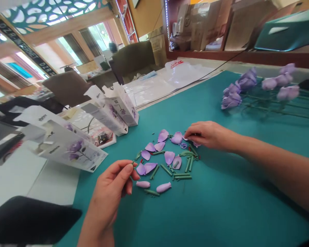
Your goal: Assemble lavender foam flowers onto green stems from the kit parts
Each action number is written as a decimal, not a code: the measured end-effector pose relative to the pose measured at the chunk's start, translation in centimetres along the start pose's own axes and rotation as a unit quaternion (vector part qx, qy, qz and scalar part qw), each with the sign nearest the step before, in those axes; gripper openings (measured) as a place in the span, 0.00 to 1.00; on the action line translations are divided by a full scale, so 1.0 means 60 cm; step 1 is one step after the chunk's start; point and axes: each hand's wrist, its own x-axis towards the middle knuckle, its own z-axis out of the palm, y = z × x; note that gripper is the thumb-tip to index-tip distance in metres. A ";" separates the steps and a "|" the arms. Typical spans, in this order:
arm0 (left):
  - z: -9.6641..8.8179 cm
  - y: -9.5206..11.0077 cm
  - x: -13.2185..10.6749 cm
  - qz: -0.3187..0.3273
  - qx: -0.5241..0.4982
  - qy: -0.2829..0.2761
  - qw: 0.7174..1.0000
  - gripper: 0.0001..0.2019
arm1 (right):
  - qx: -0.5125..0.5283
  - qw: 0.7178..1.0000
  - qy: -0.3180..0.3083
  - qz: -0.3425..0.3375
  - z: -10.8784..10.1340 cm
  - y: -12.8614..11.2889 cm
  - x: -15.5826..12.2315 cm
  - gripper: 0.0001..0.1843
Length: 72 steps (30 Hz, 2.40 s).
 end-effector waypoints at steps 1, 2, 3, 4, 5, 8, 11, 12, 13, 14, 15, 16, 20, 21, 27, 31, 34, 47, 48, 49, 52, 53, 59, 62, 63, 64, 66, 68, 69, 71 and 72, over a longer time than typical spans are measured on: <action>-0.001 0.001 -0.002 -0.009 -0.009 -0.002 1.000 0.13 | 0.001 1.000 0.004 0.001 0.001 0.000 0.000 0.11; -0.002 0.002 -0.003 -0.014 -0.013 -0.001 1.000 0.13 | 0.000 1.000 0.006 0.000 0.001 -0.001 0.000 0.11; -0.002 0.002 -0.004 -0.019 -0.017 -0.001 1.000 0.13 | 0.000 1.000 0.006 -0.003 0.000 -0.004 -0.001 0.11; -0.002 0.002 -0.004 -0.023 -0.022 -0.004 0.999 0.13 | 0.002 1.000 0.004 -0.009 0.000 -0.007 -0.001 0.10; -0.002 0.001 -0.004 -0.028 -0.028 -0.011 0.999 0.13 | 0.009 1.000 0.000 -0.018 0.000 -0.011 -0.002 0.10; 0.000 0.002 -0.002 -0.052 -0.079 -0.053 0.994 0.12 | 0.035 0.998 -0.014 -0.056 0.006 -0.024 -0.003 0.10; 0.003 0.011 -0.002 -0.081 -0.164 -0.095 0.978 0.11 | 0.050 0.995 -0.015 -0.080 0.013 -0.032 -0.004 0.10; 0.004 0.015 -0.003 -0.089 -0.192 -0.104 0.972 0.11 | 0.054 0.995 -0.014 -0.082 0.015 -0.032 -0.004 0.11; 0.005 0.018 -0.004 -0.097 -0.215 -0.111 0.966 0.10 | 0.057 0.995 -0.014 -0.082 0.016 -0.032 -0.004 0.11; 0.006 0.021 -0.006 -0.103 -0.233 -0.116 0.960 0.10 | 0.059 0.995 -0.014 -0.080 0.017 -0.031 -0.004 0.11; 0.008 0.023 -0.008 -0.108 -0.246 -0.120 0.956 0.09 | 0.060 0.995 -0.015 -0.080 0.017 -0.030 -0.003 0.11; 0.010 0.025 -0.010 -0.112 -0.255 -0.126 0.952 0.09 | 0.060 0.995 -0.015 -0.080 0.017 -0.029 -0.003 0.11; 0.019 0.025 -0.018 -0.113 -0.269 -0.141 0.946 0.08 | 0.054 0.995 -0.012 -0.086 0.017 -0.024 -0.003 0.11; 0.021 0.025 -0.019 -0.112 -0.270 -0.142 0.946 0.08 | 0.055 0.995 -0.012 -0.088 0.017 -0.024 -0.003 0.11; 0.033 0.034 -0.024 -0.110 -0.255 -0.140 0.950 0.09 | 0.062 0.994 -0.009 -0.095 0.019 -0.031 -0.006 0.11; 0.039 0.041 -0.024 -0.093 -0.217 -0.129 0.963 0.10 | 0.048 0.994 -0.008 -0.094 0.019 -0.036 -0.007 0.10; 0.045 0.045 -0.028 -0.058 -0.145 -0.115 0.981 0.10 | 0.048 0.994 -0.002 -0.097 0.018 -0.038 -0.008 0.10; 0.058 0.012 -0.001 0.055 0.128 -0.076 0.987 0.15 | 0.066 0.997 0.011 -0.036 0.002 -0.023 -0.003 0.09; 0.057 0.008 0.003 0.050 0.127 -0.077 0.988 0.15 | 0.061 0.997 0.009 -0.038 0.003 -0.023 -0.003 0.09; 0.056 0.004 0.007 0.044 0.124 -0.078 0.988 0.16 | 0.053 0.998 0.003 -0.045 0.005 -0.024 -0.003 0.09; 0.054 -0.007 0.011 0.037 0.128 -0.084 0.987 0.15 | 0.017 0.994 -0.032 -0.101 0.016 -0.036 -0.001 0.07; 0.054 -0.009 0.012 0.038 0.136 -0.088 0.986 0.15 | 0.000 0.991 -0.045 -0.123 0.020 -0.042 0.000 0.07; 0.054 -0.018 0.002 0.083 0.189 -0.080 0.975 0.13 | -0.130 0.961 -0.134 -0.205 0.038 -0.082 0.019 0.07; 0.054 -0.020 -0.002 0.107 0.235 -0.101 0.961 0.14 | -0.167 0.953 -0.174 -0.186 0.041 -0.096 0.025 0.06; 0.054 -0.021 -0.003 0.113 0.245 -0.104 0.957 0.14 | -0.172 0.951 -0.180 -0.181 0.041 -0.100 0.026 0.06; 0.053 -0.021 -0.003 0.118 0.252 -0.105 0.955 0.14 | -0.174 0.951 -0.181 -0.178 0.041 -0.102 0.025 0.06; 0.053 -0.021 -0.004 0.129 0.262 -0.104 0.951 0.14 | -0.161 0.957 -0.168 -0.171 0.037 -0.105 0.022 0.07; 0.053 -0.020 -0.005 0.146 0.275 -0.106 0.944 0.13 | -0.120 0.973 -0.143 -0.136 0.030 -0.108 0.018 0.06; 0.054 -0.020 -0.006 0.158 0.282 -0.106 0.940 0.13 | -0.092 0.981 -0.128 -0.109 0.025 -0.110 0.015 0.06; 0.055 -0.019 -0.009 0.189 0.301 -0.106 0.929 0.12 | -0.027 0.993 -0.097 -0.058 0.014 -0.118 0.009 0.06; 0.055 -0.019 -0.010 0.205 0.313 -0.105 0.922 0.12 | 0.007 0.996 -0.081 -0.041 0.009 -0.123 0.006 0.06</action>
